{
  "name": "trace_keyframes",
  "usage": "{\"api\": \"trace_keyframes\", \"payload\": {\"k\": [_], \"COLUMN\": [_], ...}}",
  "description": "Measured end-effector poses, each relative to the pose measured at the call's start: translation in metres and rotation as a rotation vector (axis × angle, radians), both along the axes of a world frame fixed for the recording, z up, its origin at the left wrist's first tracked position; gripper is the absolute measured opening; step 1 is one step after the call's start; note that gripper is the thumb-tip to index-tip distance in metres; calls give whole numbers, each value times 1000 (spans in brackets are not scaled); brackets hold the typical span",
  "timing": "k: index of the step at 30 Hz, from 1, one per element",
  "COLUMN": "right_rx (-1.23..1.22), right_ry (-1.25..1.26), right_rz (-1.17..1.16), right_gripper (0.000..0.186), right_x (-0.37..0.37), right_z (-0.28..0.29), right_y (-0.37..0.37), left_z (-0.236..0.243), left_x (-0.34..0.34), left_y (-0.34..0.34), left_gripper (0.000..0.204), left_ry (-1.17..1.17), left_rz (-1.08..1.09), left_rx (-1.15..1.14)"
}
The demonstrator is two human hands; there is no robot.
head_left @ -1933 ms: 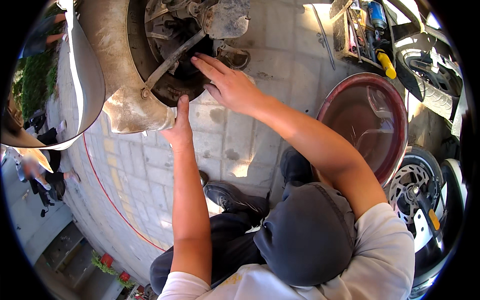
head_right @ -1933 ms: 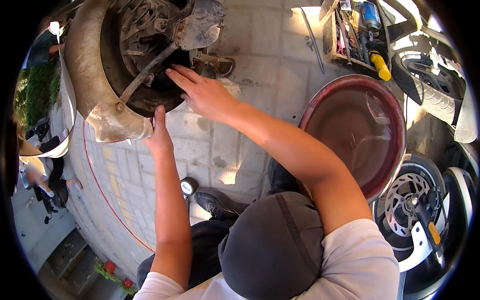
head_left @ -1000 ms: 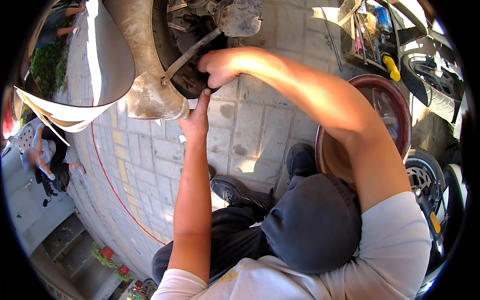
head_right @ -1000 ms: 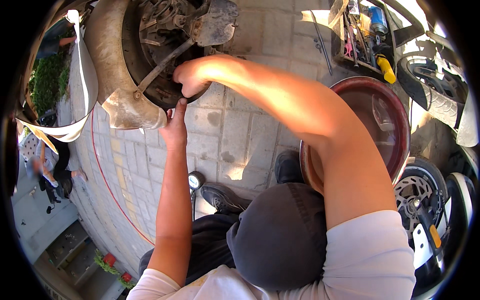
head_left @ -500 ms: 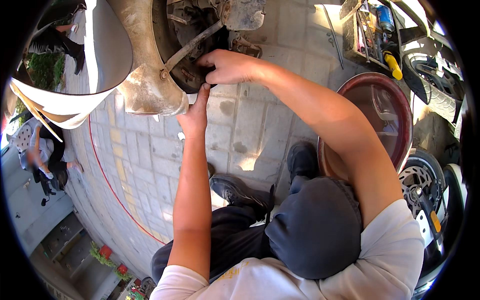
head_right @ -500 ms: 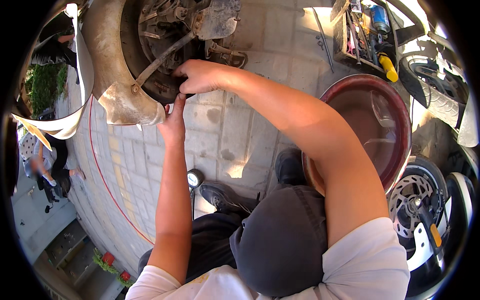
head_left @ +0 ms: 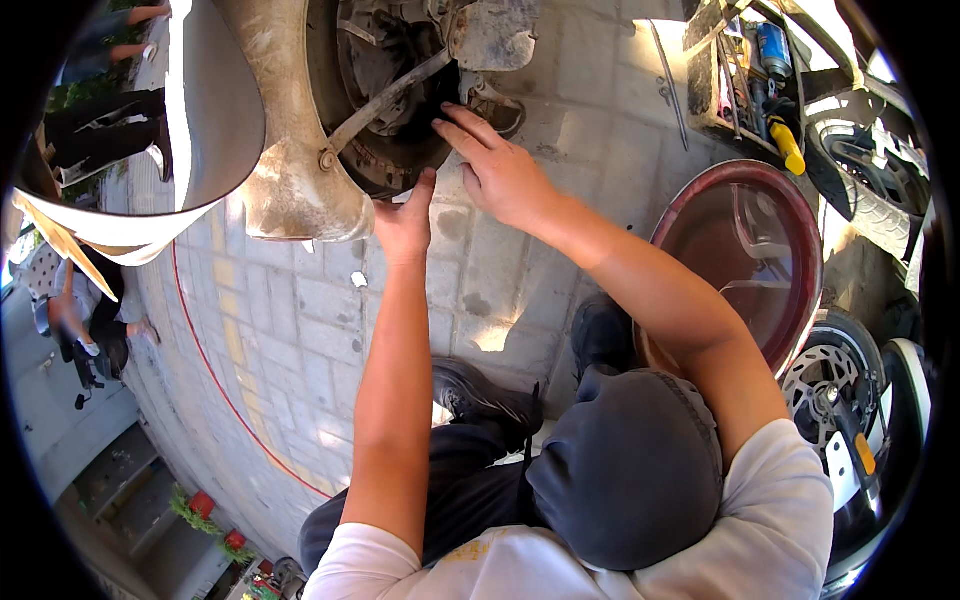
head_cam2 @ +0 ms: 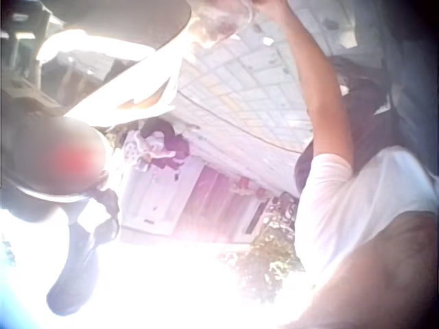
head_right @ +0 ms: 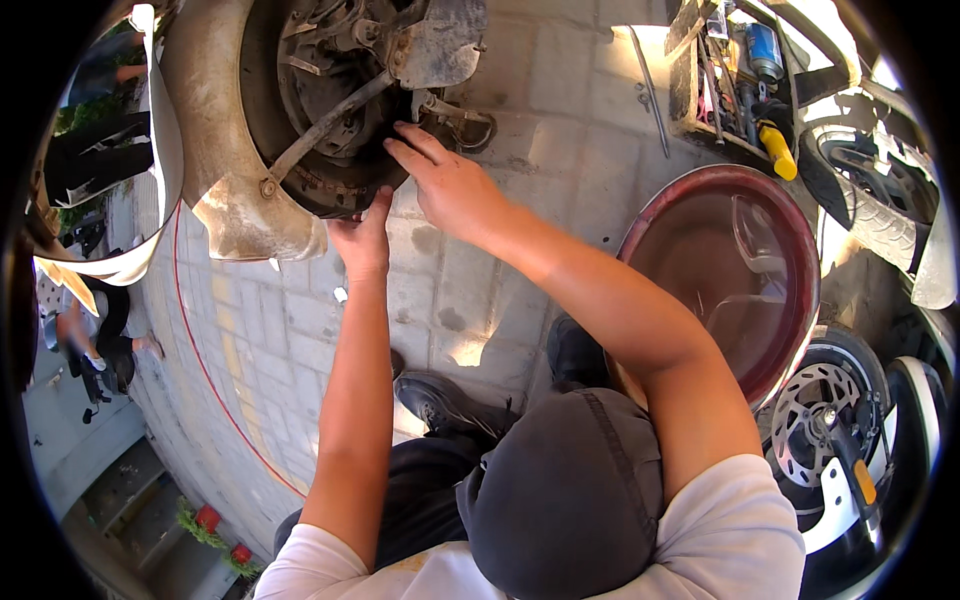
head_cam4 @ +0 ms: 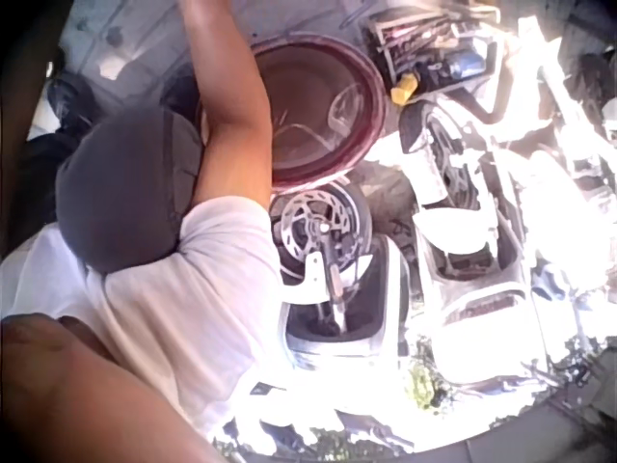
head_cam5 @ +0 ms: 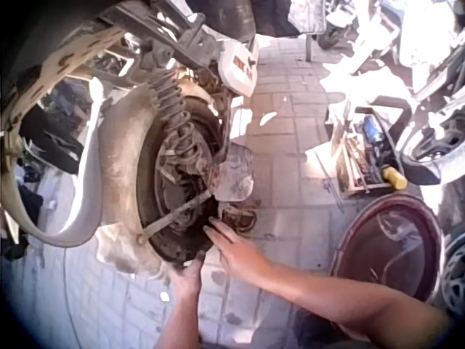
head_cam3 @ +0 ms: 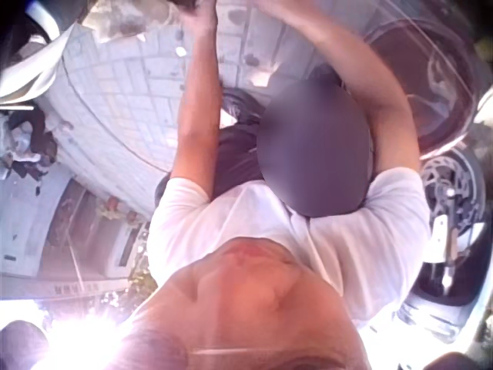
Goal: The person applies a patch to a motorcycle inner tube, presses it down, and then uses a tool to reseat the tube into the tire rim.
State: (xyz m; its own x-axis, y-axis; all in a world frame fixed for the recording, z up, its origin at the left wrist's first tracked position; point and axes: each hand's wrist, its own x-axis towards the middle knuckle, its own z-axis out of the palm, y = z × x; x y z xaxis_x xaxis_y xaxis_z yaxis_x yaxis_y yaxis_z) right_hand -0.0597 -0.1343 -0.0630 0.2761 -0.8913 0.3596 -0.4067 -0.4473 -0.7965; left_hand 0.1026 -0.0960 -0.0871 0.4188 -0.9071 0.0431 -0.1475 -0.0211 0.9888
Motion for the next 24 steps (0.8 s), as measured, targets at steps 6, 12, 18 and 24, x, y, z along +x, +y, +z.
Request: {"api": "trace_keyframes", "payload": {"k": [6, 12, 18, 24], "right_rx": [-7, 181, 251, 444], "right_ry": [-196, -378, -50, 593], "right_rz": [-10, -94, 361, 764], "right_gripper": [29, 15, 31, 46], "right_x": [18, 47, 23, 24], "right_z": [-1, -9, -4, 62], "right_y": [-9, -23, -49, -77], "left_z": [26, 51, 39, 47], "left_x": [22, -9, 10, 9], "left_y": [13, 15, 19, 20], "left_gripper": [51, 49, 44, 46], "left_ry": [-250, -3, -134, -108], "left_rz": [70, 111, 37, 33], "left_rx": [-53, 46, 18, 10]}}
